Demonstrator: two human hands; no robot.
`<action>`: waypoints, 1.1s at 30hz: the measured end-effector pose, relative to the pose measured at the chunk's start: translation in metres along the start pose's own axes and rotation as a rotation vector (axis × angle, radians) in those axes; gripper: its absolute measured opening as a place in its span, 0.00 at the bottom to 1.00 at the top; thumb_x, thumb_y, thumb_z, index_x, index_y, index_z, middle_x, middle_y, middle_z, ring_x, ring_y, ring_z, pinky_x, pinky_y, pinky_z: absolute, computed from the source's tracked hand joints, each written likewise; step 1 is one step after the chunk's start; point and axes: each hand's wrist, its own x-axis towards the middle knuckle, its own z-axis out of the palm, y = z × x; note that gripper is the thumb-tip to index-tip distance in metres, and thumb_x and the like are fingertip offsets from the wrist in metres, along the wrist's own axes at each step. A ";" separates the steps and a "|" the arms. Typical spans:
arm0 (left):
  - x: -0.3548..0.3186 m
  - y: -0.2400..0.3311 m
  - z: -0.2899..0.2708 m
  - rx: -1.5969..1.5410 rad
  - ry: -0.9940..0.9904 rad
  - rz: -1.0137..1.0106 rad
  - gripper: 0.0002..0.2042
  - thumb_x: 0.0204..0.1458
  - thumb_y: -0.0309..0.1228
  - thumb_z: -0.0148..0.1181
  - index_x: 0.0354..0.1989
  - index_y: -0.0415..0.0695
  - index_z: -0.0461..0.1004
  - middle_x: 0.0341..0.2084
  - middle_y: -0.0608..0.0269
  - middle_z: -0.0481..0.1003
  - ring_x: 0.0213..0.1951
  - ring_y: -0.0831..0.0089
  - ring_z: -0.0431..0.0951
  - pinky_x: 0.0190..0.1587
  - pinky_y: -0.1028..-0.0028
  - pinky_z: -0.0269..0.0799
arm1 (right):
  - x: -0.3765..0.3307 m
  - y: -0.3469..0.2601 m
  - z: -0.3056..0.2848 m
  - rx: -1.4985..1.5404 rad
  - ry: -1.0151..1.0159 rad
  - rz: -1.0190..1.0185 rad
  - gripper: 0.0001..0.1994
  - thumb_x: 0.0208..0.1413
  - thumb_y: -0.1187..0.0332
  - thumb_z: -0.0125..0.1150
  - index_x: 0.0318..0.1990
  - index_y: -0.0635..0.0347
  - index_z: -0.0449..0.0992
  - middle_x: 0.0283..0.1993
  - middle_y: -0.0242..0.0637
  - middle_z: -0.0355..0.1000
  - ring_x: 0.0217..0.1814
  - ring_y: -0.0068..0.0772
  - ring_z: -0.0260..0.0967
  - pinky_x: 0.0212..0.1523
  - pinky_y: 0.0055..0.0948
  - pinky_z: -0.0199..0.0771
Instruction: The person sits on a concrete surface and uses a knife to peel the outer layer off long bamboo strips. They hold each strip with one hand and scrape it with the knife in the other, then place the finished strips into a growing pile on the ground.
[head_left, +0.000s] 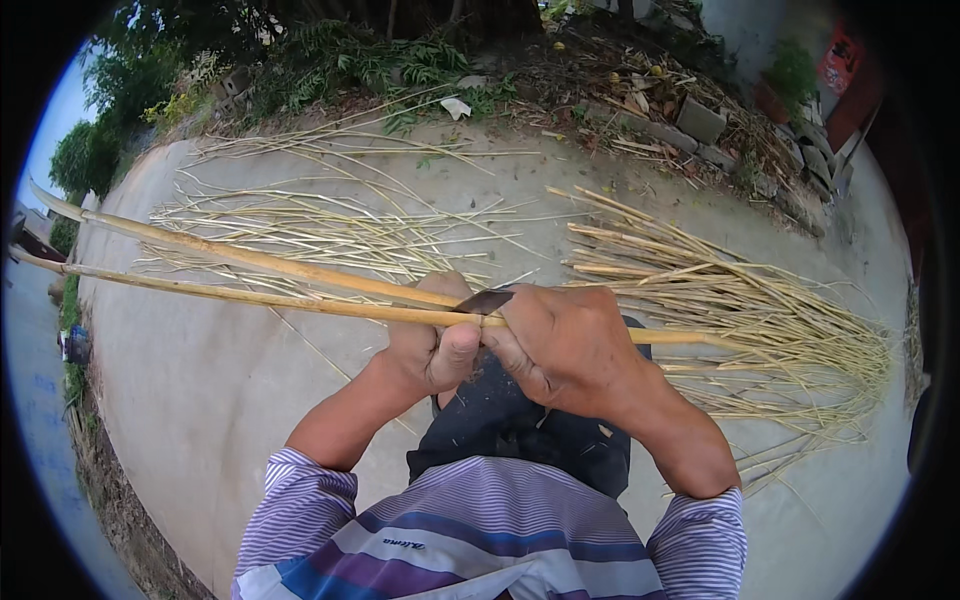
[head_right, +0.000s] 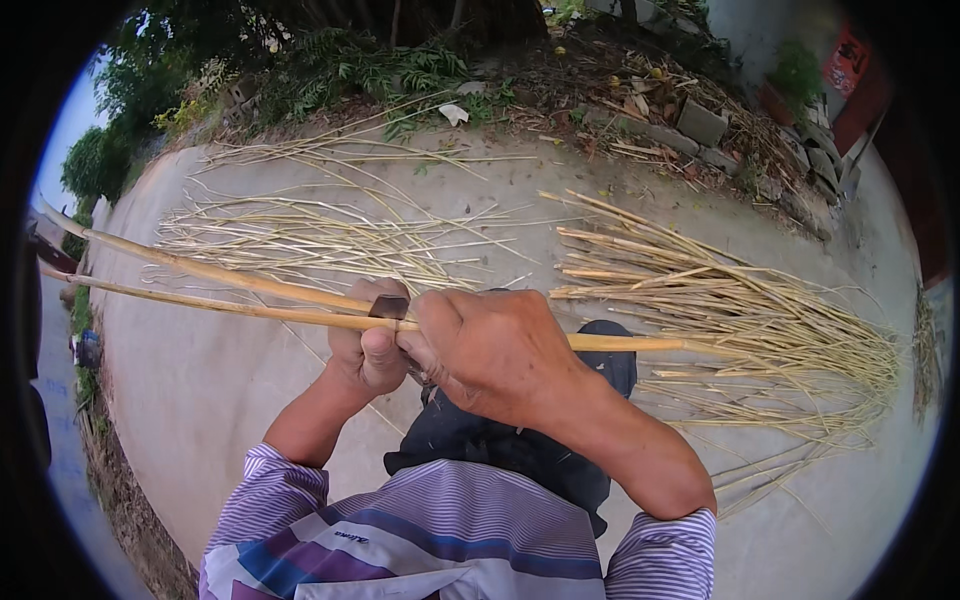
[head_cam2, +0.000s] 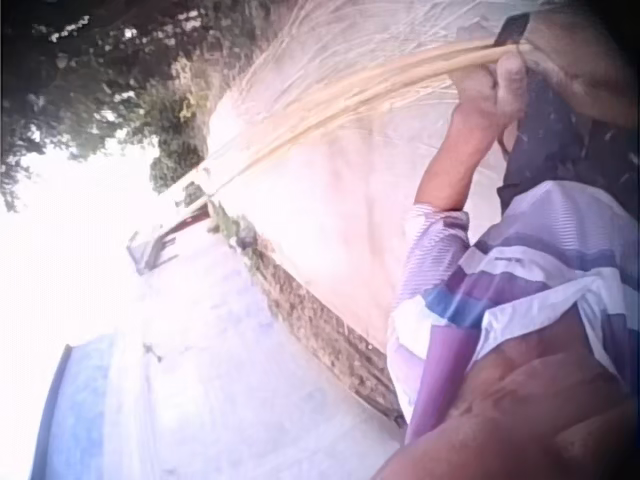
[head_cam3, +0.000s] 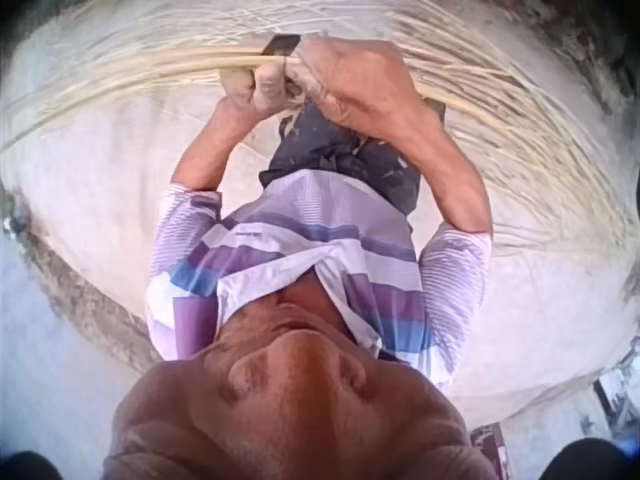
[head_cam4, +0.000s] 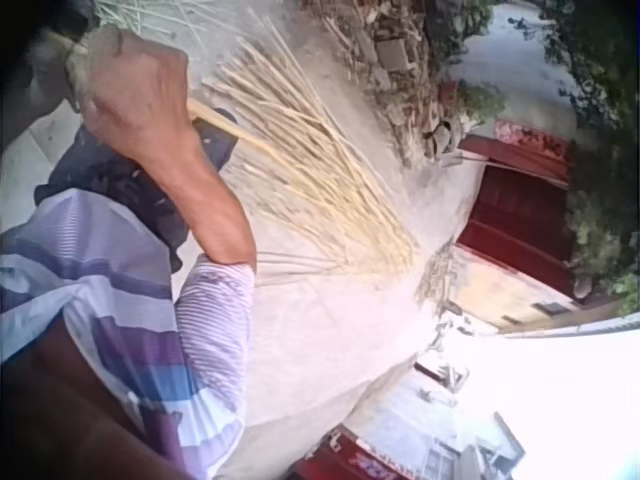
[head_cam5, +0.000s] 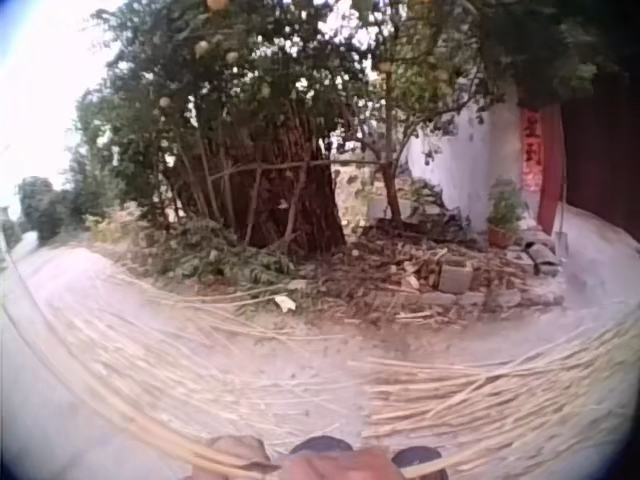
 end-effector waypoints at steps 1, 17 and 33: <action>0.001 0.000 -0.003 0.043 -0.051 0.005 0.20 0.61 0.47 0.53 0.31 0.40 0.68 0.23 0.62 0.68 0.22 0.72 0.68 0.24 0.72 0.61 | -0.001 0.001 0.000 -0.014 -0.012 0.007 0.14 0.57 0.62 0.59 0.29 0.60 0.64 0.23 0.42 0.68 0.23 0.48 0.70 0.21 0.41 0.67; -0.007 -0.004 -0.035 0.040 0.090 0.018 0.18 0.49 0.41 0.70 0.33 0.42 0.69 0.22 0.64 0.72 0.22 0.75 0.71 0.26 0.75 0.66 | -0.003 0.022 -0.002 0.033 -0.052 -0.037 0.11 0.54 0.64 0.63 0.39 0.59 0.73 0.28 0.41 0.68 0.30 0.47 0.70 0.26 0.40 0.68; -0.014 -0.002 -0.062 -0.036 0.428 0.002 0.24 0.57 0.53 0.57 0.33 0.40 0.65 0.21 0.65 0.69 0.20 0.76 0.67 0.24 0.76 0.65 | 0.026 0.012 0.000 -0.094 -0.033 -0.091 0.09 0.56 0.63 0.61 0.35 0.58 0.72 0.26 0.39 0.68 0.25 0.44 0.69 0.22 0.39 0.68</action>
